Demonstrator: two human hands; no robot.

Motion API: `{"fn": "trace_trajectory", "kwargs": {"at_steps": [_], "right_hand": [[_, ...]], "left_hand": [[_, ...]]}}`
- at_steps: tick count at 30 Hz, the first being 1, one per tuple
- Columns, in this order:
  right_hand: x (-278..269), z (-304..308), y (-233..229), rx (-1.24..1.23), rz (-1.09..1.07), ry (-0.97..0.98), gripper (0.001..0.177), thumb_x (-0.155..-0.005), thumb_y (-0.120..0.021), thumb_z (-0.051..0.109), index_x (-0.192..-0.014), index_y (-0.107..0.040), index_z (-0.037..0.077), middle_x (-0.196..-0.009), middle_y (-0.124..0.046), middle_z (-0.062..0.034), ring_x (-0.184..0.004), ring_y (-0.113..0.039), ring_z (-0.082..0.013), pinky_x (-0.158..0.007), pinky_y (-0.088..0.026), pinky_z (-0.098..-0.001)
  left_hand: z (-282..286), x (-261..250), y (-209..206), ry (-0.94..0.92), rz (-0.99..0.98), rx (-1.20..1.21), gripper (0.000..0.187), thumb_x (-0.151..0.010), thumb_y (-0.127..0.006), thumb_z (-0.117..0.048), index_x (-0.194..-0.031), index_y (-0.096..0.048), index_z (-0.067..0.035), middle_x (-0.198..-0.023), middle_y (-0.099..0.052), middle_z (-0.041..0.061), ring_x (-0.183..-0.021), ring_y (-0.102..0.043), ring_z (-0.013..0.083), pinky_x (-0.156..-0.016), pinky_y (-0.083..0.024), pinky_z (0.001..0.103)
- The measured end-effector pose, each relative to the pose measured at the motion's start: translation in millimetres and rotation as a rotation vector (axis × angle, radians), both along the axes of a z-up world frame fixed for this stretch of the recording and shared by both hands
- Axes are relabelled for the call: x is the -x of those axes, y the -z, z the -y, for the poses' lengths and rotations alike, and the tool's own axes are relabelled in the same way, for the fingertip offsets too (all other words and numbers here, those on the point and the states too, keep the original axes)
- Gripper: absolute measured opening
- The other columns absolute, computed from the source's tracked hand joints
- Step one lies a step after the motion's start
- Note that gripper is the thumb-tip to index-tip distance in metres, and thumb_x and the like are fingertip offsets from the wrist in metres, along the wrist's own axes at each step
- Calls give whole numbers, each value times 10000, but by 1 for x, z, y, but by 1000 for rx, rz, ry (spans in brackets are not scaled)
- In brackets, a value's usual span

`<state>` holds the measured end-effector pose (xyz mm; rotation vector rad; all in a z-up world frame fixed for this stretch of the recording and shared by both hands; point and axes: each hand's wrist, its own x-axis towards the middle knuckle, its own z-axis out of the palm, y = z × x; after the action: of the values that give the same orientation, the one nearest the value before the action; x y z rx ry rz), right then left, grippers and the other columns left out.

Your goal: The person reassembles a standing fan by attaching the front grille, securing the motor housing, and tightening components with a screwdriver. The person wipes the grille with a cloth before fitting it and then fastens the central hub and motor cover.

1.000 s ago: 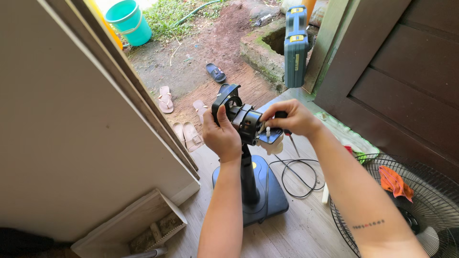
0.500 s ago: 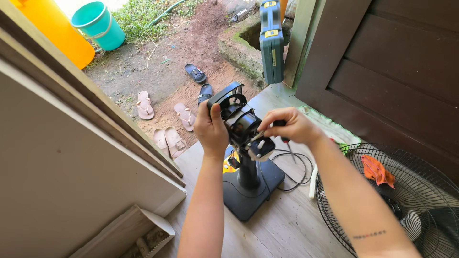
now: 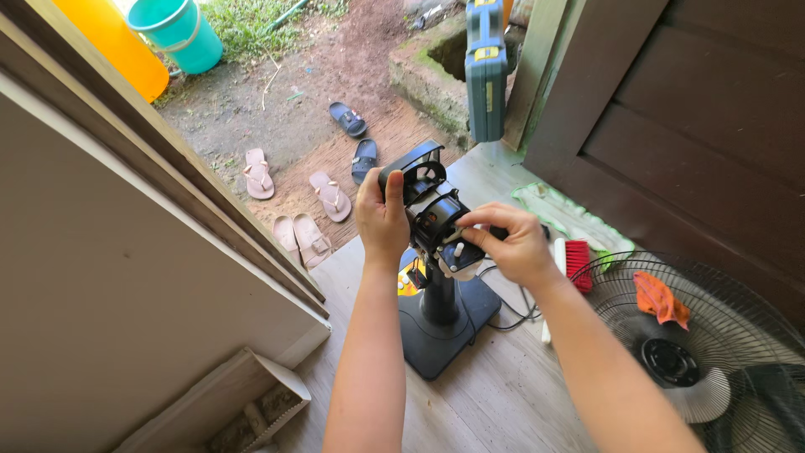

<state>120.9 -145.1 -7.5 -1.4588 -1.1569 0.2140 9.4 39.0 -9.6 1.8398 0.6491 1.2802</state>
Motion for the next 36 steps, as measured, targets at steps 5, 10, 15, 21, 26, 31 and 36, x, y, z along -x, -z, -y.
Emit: {"fn": "trace_trajectory", "kwargs": {"at_steps": [5,10,15,21,26,31,36], "right_hand": [[7,3,6,-73,-21,20,188,-845,-771,-35,-1021,-776,30,-1031,-691,-53,-942,-627,-128,-870,-498,-254],[2,9,17,-109,-54,33,175,-865,-757,-12,-1029,-775,45,-1059,-689,-36,-970,-631,-119,-893,-501,-238],[2,8,19,-92,-165,65,176,-872,-772,32,-1043,-790,67,-1022,-690,-22,-940,-646,-87,-819,-522,-217],[10,3,19,-5,-348,215,156,-856,-817,57,-1011,-807,50,-785,-702,-11,-636,-574,-51,-566,-444,-218],[5,2,17,0,-336,168,152,-840,-811,59,-991,-793,50,-813,-719,11,-626,-593,-28,-550,-460,-202],[0,1,10,-20,-206,139,146,-828,-813,58,-969,-788,33,-933,-744,-11,-800,-649,-69,-712,-514,-226],[0,4,-4,56,-76,151,162,-803,-819,80,-960,-800,44,-957,-750,-34,-902,-673,-123,-808,-510,-266]], "left_hand": [[24,33,0,-126,176,-145,627,-1015,-631,-461,-1408,-511,12,-1438,-510,206,-1392,-434,367,-1209,-279,481],[69,73,34,-56,126,-416,897,-767,-781,-596,-1441,-485,-83,-1426,-455,169,-1382,-440,340,-1184,-370,492],[84,61,47,-109,-117,-558,1013,-652,-874,-601,-1479,-475,-174,-1570,-245,260,-1457,-235,503,-1173,-284,623],[103,38,46,-188,-29,-461,945,-741,-895,-471,-1520,-446,-180,-1626,-182,275,-1508,-166,549,-1203,-256,671],[108,31,43,-228,-14,-463,877,-744,-913,-458,-1462,-483,-197,-1611,-233,234,-1519,-181,528,-1220,-242,666],[104,32,50,-160,67,-465,741,-748,-885,-392,-1332,-500,-147,-1547,-316,199,-1503,-204,515,-1230,-178,682],[97,31,62,-177,51,-566,550,-785,-890,-352,-1200,-577,-175,-1481,-390,166,-1480,-305,436,-1236,-154,656]]}}
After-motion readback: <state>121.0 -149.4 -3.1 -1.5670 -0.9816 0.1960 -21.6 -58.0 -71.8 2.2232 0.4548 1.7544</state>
